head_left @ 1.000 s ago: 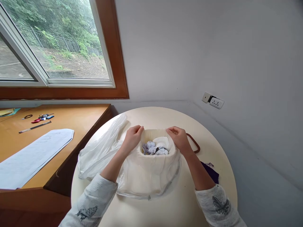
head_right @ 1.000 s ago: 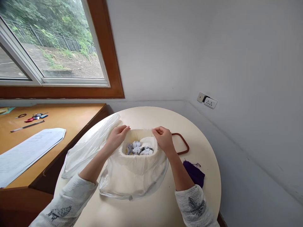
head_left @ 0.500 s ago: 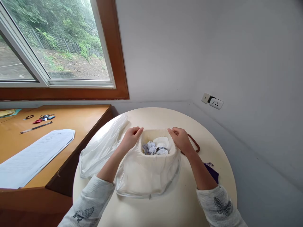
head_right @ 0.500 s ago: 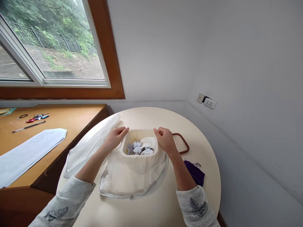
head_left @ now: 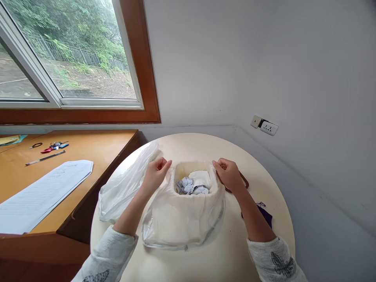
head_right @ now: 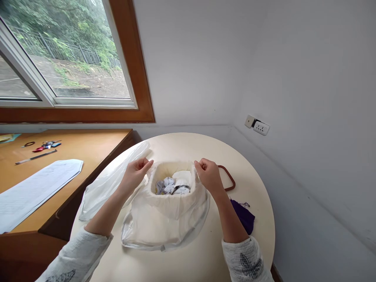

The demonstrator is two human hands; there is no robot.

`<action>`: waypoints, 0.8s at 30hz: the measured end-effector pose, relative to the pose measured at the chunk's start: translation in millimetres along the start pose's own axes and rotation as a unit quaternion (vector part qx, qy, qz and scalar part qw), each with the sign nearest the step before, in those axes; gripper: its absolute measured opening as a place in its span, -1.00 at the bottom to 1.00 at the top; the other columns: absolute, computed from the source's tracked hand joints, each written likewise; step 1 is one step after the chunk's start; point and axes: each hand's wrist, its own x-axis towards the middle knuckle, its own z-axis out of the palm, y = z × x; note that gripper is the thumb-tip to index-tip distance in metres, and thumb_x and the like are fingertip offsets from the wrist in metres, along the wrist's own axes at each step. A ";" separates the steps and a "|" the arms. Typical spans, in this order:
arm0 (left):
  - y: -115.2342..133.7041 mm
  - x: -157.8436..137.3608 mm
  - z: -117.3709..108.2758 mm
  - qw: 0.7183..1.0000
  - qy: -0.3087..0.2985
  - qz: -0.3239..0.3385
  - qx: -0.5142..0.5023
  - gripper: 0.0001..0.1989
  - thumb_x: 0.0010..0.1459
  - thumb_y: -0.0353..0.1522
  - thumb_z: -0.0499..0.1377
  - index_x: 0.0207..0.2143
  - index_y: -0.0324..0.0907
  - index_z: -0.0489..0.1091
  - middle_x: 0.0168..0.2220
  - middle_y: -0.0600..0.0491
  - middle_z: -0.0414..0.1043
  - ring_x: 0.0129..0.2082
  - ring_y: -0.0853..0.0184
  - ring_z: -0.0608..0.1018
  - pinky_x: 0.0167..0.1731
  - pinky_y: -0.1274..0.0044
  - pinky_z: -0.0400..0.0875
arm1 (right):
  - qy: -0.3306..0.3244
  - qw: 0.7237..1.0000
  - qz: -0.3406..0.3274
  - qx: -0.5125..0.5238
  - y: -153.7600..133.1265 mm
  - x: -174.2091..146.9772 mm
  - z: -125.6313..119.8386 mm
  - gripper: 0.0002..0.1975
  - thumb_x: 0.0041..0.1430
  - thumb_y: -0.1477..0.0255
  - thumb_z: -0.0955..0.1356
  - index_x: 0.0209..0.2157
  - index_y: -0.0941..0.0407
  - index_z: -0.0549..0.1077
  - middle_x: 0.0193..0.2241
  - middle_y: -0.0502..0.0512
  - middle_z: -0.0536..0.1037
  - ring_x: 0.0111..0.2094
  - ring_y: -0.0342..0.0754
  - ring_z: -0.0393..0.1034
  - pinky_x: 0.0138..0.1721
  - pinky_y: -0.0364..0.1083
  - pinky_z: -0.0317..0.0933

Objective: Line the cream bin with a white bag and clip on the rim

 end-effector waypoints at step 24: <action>-1.7 -20.8 -19.2 0.981 -0.194 0.020 -0.010 -0.42 0.16 -0.01 -0.06 0.20 0.04 0.04 0.26 0.05 0.01 0.25 0.19 0.07 0.17 0.33 0.06 | -0.178 0.974 0.027 -0.138 49.8 5.2 -41.8 -0.67 0.12 0.23 0.24 -0.13 0.02 0.46 -0.05 0.08 0.45 -0.02 0.04 0.29 0.00 0.01 0.10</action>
